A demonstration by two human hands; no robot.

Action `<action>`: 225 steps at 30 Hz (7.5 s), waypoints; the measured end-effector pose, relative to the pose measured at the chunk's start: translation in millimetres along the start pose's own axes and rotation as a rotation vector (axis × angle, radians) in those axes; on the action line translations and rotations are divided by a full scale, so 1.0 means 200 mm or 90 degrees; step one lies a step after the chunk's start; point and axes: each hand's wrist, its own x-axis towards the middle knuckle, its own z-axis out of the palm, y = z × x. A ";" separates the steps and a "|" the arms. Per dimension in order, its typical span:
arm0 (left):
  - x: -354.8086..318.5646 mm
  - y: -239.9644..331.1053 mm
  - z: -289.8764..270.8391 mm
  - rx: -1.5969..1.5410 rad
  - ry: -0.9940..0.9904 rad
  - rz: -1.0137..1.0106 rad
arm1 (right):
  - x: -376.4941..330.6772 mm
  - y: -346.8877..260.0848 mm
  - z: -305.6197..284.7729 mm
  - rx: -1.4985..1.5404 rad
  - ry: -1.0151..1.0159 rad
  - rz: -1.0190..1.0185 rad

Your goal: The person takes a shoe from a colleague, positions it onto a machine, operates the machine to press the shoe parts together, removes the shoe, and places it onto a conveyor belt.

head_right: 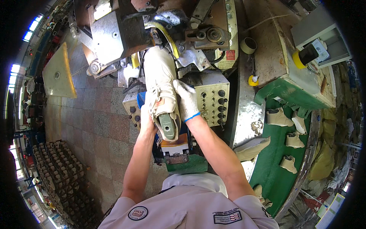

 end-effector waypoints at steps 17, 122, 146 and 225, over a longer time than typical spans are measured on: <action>0.04 -0.01 -0.01 0.142 0.036 0.091 | -0.01 0.05 0.01 -0.015 0.060 0.015; -0.96 -1.15 1.23 0.534 -0.482 -0.157 | -1.76 -0.67 -2.38 0.200 0.273 -0.293; -0.13 0.26 0.07 0.059 0.076 0.157 | -0.31 -0.21 -0.11 0.030 -0.140 0.074; -0.97 0.22 0.05 0.015 -0.296 0.086 | -1.12 -0.52 0.15 -0.424 -0.222 -0.163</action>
